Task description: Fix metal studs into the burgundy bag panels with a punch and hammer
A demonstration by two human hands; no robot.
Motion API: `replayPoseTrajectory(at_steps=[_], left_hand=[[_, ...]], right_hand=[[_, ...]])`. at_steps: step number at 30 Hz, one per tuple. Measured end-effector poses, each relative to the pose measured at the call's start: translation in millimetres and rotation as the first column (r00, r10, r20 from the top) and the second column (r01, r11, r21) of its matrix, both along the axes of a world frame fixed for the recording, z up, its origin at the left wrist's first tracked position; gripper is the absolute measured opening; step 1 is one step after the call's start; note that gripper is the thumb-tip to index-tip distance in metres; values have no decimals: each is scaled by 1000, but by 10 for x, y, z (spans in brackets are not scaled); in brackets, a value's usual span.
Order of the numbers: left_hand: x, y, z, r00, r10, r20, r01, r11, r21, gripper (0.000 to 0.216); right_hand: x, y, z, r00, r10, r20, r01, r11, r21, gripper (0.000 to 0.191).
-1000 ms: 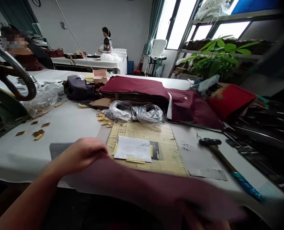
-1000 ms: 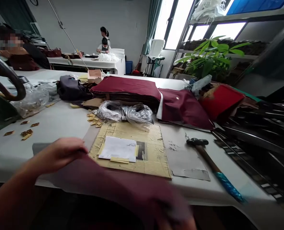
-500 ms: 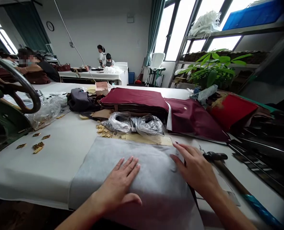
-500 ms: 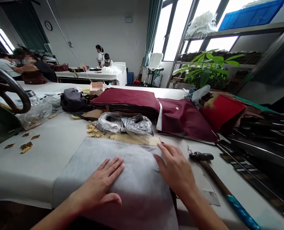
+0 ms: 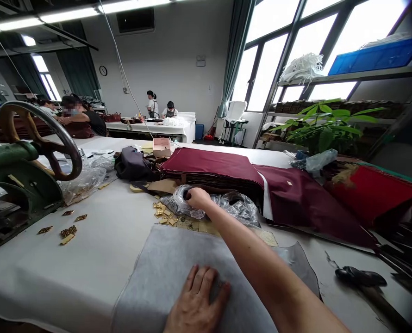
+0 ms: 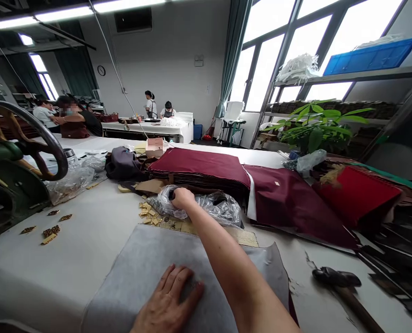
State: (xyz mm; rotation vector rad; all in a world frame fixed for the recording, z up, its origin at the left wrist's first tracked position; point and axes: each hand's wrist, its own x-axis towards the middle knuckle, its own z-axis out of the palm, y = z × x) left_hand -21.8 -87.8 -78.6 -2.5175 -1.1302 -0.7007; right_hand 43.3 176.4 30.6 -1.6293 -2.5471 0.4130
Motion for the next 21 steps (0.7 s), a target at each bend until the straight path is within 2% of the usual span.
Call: replayPoseTrajectory(at_steps=[2,5,8,12,17,21], left_hand=[[43,18,-87,995,35,99,-37,999,17,38],[66,28,-122,971,-11,239,-1,999,48,27],[54,50,-108,940,-77,332,13,982,189,24],[54,120,-191,932,-108,347,-16,941,337,21],[64,255,-415,953,-126,276,-1,908,418,19],[60,312,-495,952,-139,274,5,898,440,17]], right_hand=[[-4,14,-76,1000,-9,-5,8,1000,-25,29],[12,-7,-147,999,-16,-33,15,999,-37,29],[9,0,-180,998,-35,-58,32,998,-53,29],[-21,49,-178,990,-115,-84,107,990,-97,28],[23,80,-159,965,-203,-166,184,975,-124,30],[138,60,-155,931,-253,-265,228,966,-120,27]])
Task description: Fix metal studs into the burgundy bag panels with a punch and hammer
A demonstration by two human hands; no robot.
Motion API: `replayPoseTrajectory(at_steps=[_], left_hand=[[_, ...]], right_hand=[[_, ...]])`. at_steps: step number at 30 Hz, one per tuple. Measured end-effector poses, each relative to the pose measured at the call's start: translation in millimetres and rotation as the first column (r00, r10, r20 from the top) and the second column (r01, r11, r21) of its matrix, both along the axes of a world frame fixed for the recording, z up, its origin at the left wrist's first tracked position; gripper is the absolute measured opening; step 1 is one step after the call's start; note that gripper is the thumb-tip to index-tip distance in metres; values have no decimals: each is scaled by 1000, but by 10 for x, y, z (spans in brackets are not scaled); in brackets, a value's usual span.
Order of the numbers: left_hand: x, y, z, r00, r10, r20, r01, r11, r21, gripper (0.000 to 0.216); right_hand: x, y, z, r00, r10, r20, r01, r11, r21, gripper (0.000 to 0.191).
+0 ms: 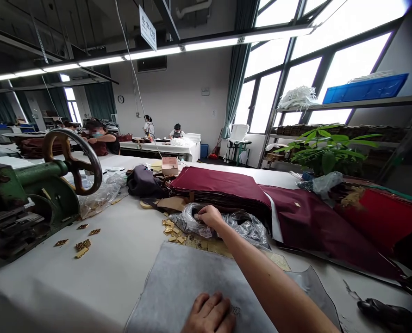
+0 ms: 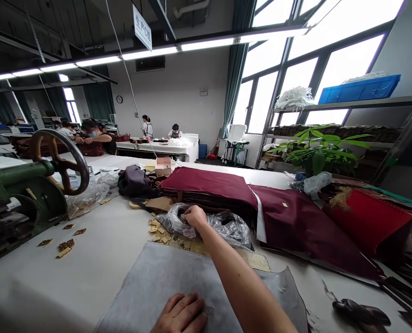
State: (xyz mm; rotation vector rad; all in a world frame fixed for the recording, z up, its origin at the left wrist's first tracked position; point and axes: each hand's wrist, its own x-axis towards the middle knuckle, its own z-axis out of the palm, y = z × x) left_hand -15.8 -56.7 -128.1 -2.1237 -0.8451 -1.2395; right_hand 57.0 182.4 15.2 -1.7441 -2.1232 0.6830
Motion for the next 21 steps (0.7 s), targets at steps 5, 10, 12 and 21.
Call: replayPoseTrajectory(at_steps=[5,10,12,21], left_hand=[[-1,-3,-19,998,27,-63,-31,997,-63,20],[-12,-30,87,1000,13,4,-13,999,-42,24],[-26,-86,195,1000,-14,-6,14,997,-82,42],[-107,-426,801,997,-48,-59,21,916,-402,52]], right_hand=[[110,-110,37,990,-57,-128,65,996,60,24],[161,-184,74,952,-71,-299,94,993,65,24],[181,-179,81,923,-71,-378,94,995,43,24],[330,-285,150,722,-94,-685,61,996,-72,25]])
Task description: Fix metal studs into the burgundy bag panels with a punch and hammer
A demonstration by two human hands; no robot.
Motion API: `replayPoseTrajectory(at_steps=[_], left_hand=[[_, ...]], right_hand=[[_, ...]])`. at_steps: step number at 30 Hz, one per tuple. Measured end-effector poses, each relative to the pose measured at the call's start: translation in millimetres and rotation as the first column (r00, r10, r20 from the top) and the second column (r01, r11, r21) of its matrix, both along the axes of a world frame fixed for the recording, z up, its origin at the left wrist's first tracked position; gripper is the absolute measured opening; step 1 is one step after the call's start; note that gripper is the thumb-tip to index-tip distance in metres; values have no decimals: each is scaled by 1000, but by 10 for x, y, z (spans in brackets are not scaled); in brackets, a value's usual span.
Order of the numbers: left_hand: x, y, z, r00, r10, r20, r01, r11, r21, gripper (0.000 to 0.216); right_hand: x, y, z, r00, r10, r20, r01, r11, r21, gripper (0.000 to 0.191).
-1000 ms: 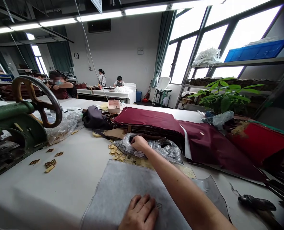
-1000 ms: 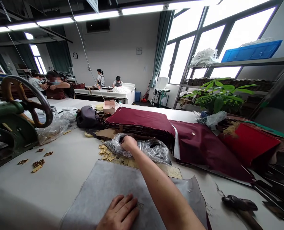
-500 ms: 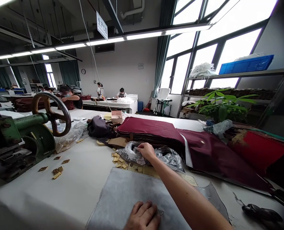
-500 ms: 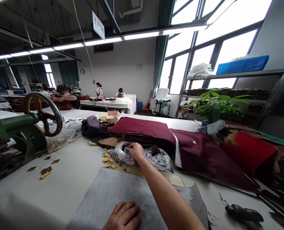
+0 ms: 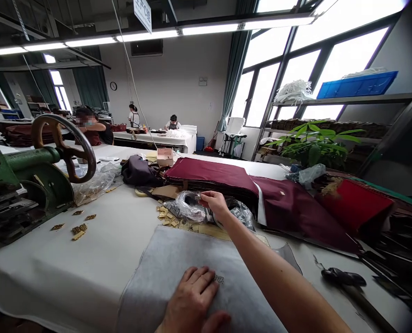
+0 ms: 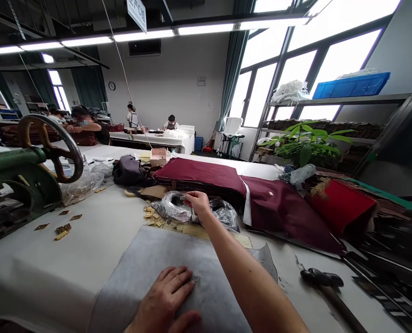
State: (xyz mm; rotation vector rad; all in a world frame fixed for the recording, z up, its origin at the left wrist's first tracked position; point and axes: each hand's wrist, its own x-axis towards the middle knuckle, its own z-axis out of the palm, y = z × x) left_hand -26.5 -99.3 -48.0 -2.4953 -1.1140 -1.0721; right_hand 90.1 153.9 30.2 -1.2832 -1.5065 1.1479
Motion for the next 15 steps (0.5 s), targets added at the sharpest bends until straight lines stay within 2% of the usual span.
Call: replayPoseTrajectory(at_steps=[4,10,12,15], left_hand=[[-31,-42,102,999,-4,-38,0,995,-101,47],[4,-85,113,999,12,32,-5,978,-211,42],[19,-104,135,998,36,58,-20,967,-253,39],[20,-130,184,998,35,46,-18,947,-320,36]], right_hand=[[3,-74,55,999,17,-39,-16,1000,6,22],[-33,-174,176,998,12,53,-17,996,90,15],[53,-334,260,993,14,117,-30,990,141,13],[300,-797,383,970,37,239,-88,974,207,15]])
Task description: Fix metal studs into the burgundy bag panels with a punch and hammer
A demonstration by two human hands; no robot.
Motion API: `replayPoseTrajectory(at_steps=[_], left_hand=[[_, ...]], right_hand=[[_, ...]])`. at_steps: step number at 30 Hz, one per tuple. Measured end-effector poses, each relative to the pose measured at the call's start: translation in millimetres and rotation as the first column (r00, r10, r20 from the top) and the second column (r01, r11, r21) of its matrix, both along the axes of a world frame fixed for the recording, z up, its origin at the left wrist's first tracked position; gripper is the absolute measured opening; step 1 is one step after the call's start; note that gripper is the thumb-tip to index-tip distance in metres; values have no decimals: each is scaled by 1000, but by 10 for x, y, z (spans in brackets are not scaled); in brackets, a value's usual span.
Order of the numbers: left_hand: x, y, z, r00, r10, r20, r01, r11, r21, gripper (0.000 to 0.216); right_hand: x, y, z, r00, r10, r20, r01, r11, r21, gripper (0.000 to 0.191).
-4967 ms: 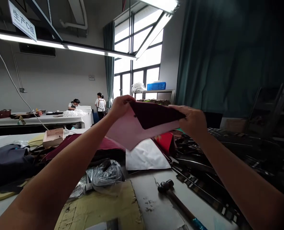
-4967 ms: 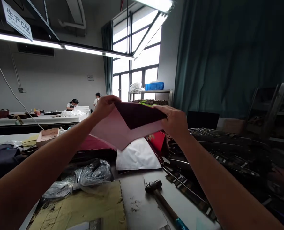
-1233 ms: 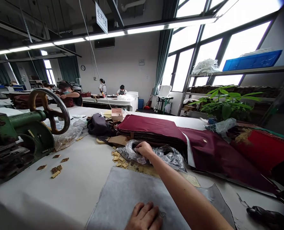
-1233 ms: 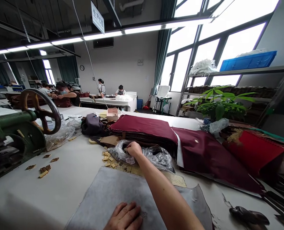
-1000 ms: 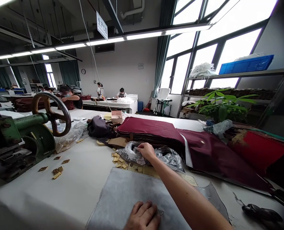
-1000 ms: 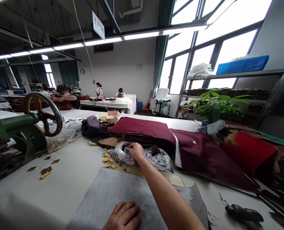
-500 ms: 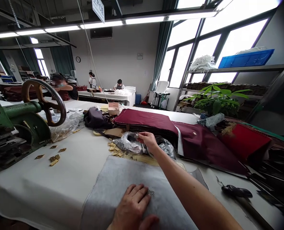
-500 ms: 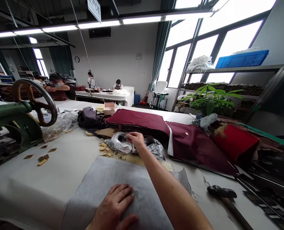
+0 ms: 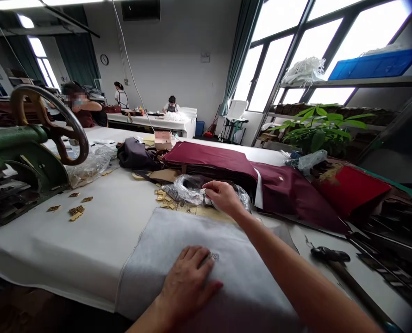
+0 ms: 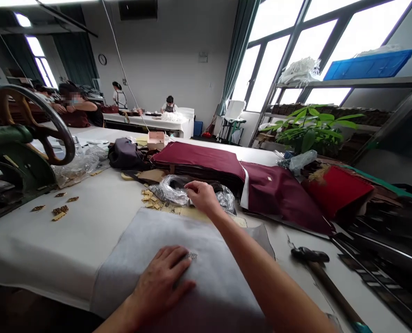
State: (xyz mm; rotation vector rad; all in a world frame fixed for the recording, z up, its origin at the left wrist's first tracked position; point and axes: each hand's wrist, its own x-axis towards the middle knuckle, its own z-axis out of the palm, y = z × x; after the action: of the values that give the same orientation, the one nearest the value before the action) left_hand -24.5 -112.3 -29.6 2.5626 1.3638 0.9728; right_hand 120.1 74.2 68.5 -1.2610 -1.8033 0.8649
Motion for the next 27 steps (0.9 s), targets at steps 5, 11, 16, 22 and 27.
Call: replayPoseTrajectory(at_steps=[5,11,16,22,27], left_hand=[[-28,-3,8,999,-33,9,33,999,1,37],[-40,-8,-25,999,-36,-11,36,999,16,38],[-36,-13,-13,1000,-26,-12,27,999,40,35],[-33,-15,-19,1000,-20,-17,21,998,55,34],[-38,-16,-20,1000,-17,-12,17,998,55,34]], right_hand=[[346,-1004,-53,728,49,683,-237,954,183,28],[549,-1513,-633,797,104,594,-280,936,212,22],[664,-1526,-838,908,78,411,-218,926,307,24],[624,-1500,-813,949,101,298,-194,934,300,19],[609,-1479,-814,944,140,298,-227,932,282,20]])
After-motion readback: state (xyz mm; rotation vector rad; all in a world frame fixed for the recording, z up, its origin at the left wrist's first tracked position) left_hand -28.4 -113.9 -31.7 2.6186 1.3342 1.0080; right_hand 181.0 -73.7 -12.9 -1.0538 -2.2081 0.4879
